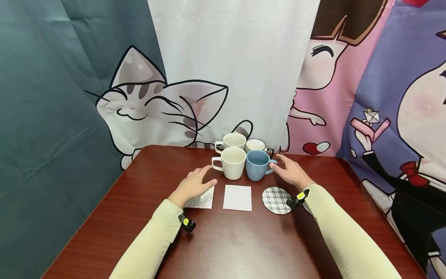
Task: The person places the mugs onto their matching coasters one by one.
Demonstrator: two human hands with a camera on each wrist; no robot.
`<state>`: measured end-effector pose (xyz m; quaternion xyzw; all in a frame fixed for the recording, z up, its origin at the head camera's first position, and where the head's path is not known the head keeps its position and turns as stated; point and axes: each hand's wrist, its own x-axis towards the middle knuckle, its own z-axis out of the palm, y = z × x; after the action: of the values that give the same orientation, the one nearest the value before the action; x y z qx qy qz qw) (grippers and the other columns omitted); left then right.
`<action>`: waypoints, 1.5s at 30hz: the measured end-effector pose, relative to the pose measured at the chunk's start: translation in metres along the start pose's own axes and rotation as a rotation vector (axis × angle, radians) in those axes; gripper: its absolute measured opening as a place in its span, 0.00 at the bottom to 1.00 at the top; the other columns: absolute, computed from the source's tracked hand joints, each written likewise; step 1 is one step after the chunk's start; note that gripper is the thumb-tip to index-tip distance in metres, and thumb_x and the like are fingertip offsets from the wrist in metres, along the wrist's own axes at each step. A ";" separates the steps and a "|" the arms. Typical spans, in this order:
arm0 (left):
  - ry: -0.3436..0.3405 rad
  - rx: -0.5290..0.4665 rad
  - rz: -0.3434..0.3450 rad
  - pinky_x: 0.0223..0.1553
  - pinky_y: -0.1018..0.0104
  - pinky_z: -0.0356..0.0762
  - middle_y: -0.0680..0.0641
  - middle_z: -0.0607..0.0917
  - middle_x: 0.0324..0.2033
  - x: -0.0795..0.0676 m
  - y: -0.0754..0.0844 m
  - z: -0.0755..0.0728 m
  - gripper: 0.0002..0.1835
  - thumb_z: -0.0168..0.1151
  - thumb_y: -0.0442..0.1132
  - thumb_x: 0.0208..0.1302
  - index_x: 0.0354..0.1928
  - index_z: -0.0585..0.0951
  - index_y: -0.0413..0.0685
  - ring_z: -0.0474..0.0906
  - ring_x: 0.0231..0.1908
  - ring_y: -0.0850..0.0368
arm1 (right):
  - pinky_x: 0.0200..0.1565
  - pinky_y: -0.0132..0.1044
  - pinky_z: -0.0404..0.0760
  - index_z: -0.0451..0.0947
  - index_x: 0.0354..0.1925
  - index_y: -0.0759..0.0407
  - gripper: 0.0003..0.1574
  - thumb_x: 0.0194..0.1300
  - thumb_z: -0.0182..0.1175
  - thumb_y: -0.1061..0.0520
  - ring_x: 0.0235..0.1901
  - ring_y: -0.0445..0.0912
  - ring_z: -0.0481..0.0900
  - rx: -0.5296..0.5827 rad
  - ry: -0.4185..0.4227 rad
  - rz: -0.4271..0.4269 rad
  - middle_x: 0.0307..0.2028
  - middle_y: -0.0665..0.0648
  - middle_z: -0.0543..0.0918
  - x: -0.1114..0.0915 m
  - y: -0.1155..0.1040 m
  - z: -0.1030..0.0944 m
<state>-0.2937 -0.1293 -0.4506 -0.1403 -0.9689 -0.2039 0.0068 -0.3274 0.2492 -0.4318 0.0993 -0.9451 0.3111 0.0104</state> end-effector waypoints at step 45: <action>-0.027 -0.001 0.235 0.53 0.48 0.63 0.51 0.73 0.56 -0.021 0.053 0.051 0.33 0.50 0.66 0.58 0.62 0.69 0.58 0.68 0.54 0.48 | 0.45 0.49 0.72 0.68 0.51 0.57 0.48 0.52 0.45 0.20 0.42 0.52 0.71 -0.064 0.054 0.070 0.43 0.59 0.73 0.002 -0.002 0.024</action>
<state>-0.2568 -0.0681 -0.4776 -0.2557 -0.9456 -0.2005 0.0177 -0.3278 0.2329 -0.4495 0.0573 -0.9569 0.2834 0.0282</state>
